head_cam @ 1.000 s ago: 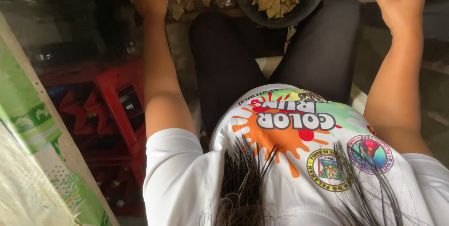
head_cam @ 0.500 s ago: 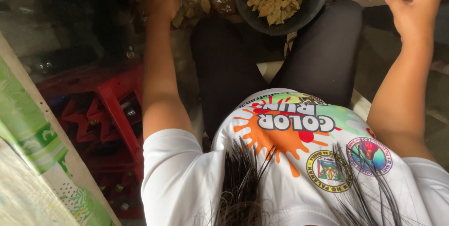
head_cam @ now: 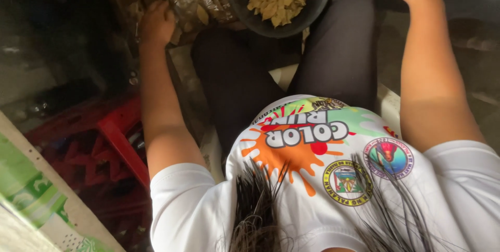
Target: A person is manually filling small plastic bags with dried snack items from a large bowl.
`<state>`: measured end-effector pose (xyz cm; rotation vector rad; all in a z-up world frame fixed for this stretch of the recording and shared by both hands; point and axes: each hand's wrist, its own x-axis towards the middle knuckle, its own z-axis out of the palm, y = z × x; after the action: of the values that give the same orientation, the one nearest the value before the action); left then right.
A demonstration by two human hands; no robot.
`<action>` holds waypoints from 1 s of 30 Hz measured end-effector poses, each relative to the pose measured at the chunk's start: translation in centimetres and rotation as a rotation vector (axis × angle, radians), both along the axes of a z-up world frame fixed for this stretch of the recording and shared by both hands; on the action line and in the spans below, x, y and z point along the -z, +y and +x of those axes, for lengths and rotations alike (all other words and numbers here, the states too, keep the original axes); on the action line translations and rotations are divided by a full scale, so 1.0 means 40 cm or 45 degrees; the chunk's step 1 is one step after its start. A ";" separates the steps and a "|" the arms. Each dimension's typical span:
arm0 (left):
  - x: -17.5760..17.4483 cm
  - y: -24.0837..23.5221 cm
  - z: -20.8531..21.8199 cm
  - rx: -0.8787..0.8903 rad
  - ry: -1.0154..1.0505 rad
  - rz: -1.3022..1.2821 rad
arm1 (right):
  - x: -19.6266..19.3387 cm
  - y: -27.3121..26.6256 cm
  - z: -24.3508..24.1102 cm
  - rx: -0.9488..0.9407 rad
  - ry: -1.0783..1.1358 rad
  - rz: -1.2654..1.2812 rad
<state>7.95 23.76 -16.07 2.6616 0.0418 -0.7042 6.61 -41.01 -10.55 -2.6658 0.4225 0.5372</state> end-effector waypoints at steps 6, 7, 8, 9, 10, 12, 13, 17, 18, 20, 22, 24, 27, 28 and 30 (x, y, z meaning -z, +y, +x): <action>-0.085 -0.021 -0.028 -0.095 0.052 -0.032 | -0.145 0.163 0.021 0.060 0.429 0.051; -0.079 -0.017 -0.031 -0.098 0.058 -0.029 | -0.125 0.155 0.018 0.057 0.435 0.053; -0.073 -0.012 -0.034 -0.121 0.041 -0.084 | -0.106 0.147 0.014 -0.008 0.435 0.023; -0.069 -0.005 -0.034 -0.146 0.019 -0.139 | -0.086 0.141 0.016 -0.075 0.431 -0.006; -0.060 0.000 -0.035 -0.152 0.020 -0.135 | -0.063 0.124 0.010 -0.081 0.432 -0.003; -0.044 0.014 -0.038 -0.203 -0.075 -0.314 | -0.016 0.092 -0.001 -0.138 0.308 0.009; -0.031 0.020 -0.038 -0.211 -0.075 -0.308 | -0.043 0.109 -0.002 -0.147 0.309 0.013; 0.024 0.051 -0.043 -0.375 -0.187 -0.458 | 0.016 0.054 -0.015 -0.126 0.299 0.025; 0.039 0.061 -0.046 -0.415 -0.213 -0.513 | 0.074 0.011 -0.017 -0.308 0.135 0.006; 0.053 0.066 -0.049 -0.408 -0.237 -0.506 | 0.192 -0.085 -0.031 -0.481 -0.177 0.006; 0.061 0.073 -0.049 -0.393 -0.264 -0.501 | 0.241 -0.133 -0.038 -0.645 -0.495 0.019; 0.064 0.075 -0.047 -0.383 -0.291 -0.498 | 0.219 -0.137 -0.051 -0.473 -0.727 0.120; 0.048 0.068 -0.052 -0.374 -0.385 -0.461 | 0.293 -0.209 -0.044 -0.334 -0.945 -0.161; 0.055 0.069 -0.052 -0.371 -0.387 -0.464 | 0.327 -0.241 -0.043 -0.333 -0.948 -0.165; 0.068 0.075 -0.052 -0.430 -0.443 -0.466 | 0.394 -0.303 -0.040 0.063 -0.873 -0.271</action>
<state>5.87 26.77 -18.80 2.3050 0.2369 -0.1207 5.01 -53.14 -26.33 -2.8074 0.3440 -0.4625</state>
